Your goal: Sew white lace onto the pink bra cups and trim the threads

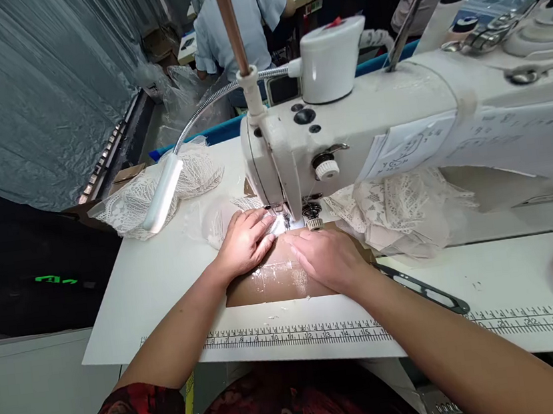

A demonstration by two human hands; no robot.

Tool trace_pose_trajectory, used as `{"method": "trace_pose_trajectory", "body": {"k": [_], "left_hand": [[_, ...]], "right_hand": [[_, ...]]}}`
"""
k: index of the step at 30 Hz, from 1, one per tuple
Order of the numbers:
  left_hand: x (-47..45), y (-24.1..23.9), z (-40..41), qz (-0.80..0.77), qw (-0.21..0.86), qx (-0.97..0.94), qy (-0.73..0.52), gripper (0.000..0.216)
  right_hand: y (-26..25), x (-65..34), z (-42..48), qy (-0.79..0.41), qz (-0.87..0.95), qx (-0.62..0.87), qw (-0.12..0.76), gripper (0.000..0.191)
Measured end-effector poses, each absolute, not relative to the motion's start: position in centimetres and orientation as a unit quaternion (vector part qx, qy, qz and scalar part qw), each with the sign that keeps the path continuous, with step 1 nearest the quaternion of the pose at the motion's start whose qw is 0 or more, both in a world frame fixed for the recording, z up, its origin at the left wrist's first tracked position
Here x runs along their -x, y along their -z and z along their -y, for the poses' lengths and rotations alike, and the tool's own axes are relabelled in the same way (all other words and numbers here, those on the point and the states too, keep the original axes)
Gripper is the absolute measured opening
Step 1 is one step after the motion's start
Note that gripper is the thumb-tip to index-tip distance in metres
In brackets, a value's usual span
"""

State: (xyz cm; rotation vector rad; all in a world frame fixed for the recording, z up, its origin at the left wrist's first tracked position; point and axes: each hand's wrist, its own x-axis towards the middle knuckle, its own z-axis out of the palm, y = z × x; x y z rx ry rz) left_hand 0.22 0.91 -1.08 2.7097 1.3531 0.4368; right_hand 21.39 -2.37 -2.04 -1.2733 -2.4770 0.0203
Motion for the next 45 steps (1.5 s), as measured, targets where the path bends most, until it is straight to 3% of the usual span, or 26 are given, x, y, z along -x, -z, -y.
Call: {"method": "trace_pose_trajectory", "body": {"k": [8,16,24,32,36,40,45], "left_hand": [[0.2,1.6,-0.9,-0.457,0.060,-0.860,-0.220,0.032],[1.4,1.1,-0.3,-0.487,0.123,-0.820,-0.274,0.020],[-0.7,-1.5,6.7,-0.220,0.326,-0.903,-0.173,0.027],[0.9,-2.5,3.4,-0.480,0.299,-0.777,-0.274,0.053],[1.7,-1.2,1.4,-0.522,0.414,-0.705,-0.242,0.061],[1.9,-0.6,1.4,-0.488,0.506,-0.661,-0.263,0.046],[1.7,-1.3,2.4,-0.453,0.595,-0.615,-0.252,0.029]], "right_hand": [[1.6,-21.0,2.2,-0.050,0.876,0.447,0.173,0.033],[-2.9,-25.2,6.1,-0.098,0.870,0.483,0.020,0.034],[0.5,-32.7,10.1,-0.009,0.841,0.535,0.086,0.034],[2.5,-34.4,10.4,0.019,0.877,0.474,0.071,0.041],[3.1,-34.6,10.5,0.041,0.873,0.480,0.081,0.044],[2.4,-34.7,10.8,-0.023,0.866,0.489,0.097,0.041],[-0.5,-32.0,10.8,-0.208,0.820,0.516,0.130,0.043]]}}
